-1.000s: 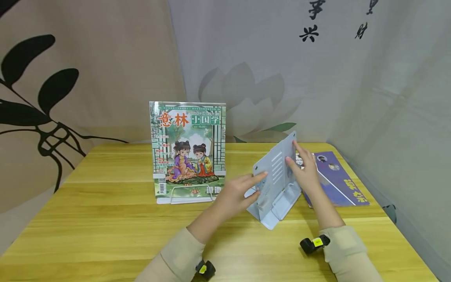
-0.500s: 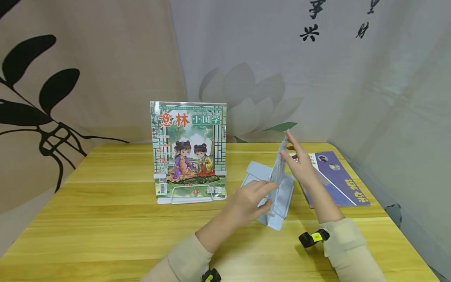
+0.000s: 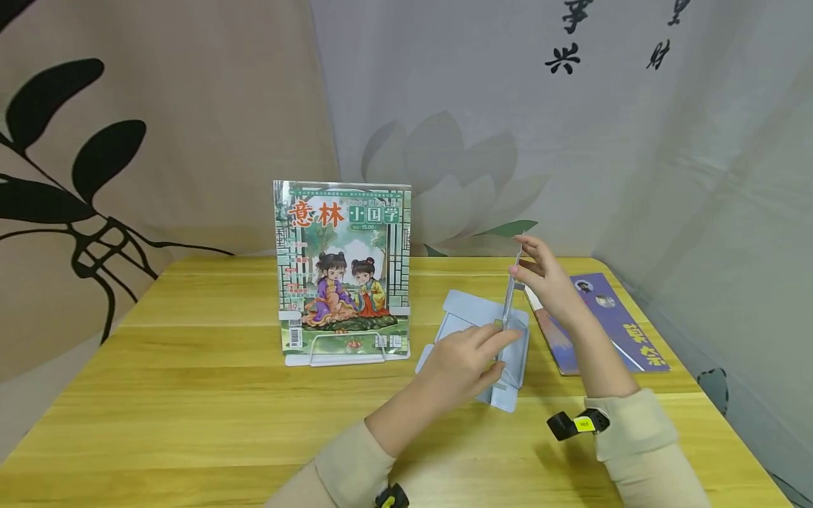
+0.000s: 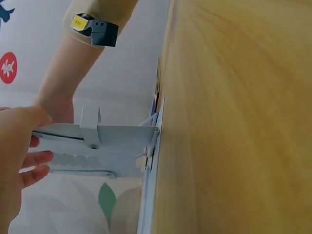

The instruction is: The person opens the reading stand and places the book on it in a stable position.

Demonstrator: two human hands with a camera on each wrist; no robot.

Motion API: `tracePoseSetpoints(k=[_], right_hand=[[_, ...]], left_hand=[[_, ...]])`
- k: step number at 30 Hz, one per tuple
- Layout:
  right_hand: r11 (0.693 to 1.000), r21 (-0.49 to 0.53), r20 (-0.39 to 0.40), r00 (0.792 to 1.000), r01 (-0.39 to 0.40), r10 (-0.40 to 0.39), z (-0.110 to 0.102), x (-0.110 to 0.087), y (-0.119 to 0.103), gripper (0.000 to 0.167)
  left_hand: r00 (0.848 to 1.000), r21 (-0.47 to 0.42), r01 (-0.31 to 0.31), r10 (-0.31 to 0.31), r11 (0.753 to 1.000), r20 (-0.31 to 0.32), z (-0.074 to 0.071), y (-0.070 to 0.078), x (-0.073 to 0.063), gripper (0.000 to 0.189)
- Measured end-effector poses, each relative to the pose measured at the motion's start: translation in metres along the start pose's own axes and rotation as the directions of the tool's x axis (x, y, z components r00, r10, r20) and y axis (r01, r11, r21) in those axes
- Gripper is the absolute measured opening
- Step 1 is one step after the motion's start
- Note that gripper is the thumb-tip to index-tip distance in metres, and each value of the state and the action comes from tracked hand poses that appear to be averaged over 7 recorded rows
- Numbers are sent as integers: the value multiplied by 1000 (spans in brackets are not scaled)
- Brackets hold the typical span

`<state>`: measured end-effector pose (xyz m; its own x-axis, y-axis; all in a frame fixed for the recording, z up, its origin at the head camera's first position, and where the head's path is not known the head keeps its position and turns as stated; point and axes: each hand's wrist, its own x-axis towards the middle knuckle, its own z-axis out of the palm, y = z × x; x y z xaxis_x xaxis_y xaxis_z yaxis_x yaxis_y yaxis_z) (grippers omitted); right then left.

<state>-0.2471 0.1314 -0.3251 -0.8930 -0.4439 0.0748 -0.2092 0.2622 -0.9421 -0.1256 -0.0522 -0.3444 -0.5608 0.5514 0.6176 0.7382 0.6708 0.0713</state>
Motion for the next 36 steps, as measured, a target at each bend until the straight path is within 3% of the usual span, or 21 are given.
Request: tracePoseSetpoints(k=[5,10,12,14,16,19,22,25,31,36], right_hand=[[1000,22,23,1000,-2,2,-4,0,-2,65],[999,46,44,999,23,-25,-7,2,1,65],[998,51,51,998,30,-32,-7,4,3,64],[997,60,55,998,38,-41,-8,5,6,64],[996,78,56,997,47,-51,-9,5,8,63],[993,102,59,996,57,-63,-10,6,11,62],[992,113,72,995,60,-69,-12,7,14,62],[991,121,91,994,56,-67,-14,8,17,63],[985,166,123,990,53,-74,-17,11,23,66],[978,200,148,985,59,-90,-19,13,26,66]], left_hand=[[1000,-78,-13,13,997,-7,1,-4,-2,50],[999,-216,-25,17,976,-39,-1,-14,-5,56],[999,-263,17,-27,965,-35,0,-19,-8,57],[994,-304,105,-112,947,-5,2,-25,-12,56],[975,-330,222,-216,917,56,6,-32,-17,54],[920,-331,391,-351,859,176,13,-40,-25,49],[862,-311,499,-426,808,276,19,-46,-33,44],[823,-307,556,-458,773,337,25,-50,-39,42],[772,-309,616,-477,725,420,37,-55,-49,32],[764,-281,617,-474,735,437,42,-58,-54,24]])
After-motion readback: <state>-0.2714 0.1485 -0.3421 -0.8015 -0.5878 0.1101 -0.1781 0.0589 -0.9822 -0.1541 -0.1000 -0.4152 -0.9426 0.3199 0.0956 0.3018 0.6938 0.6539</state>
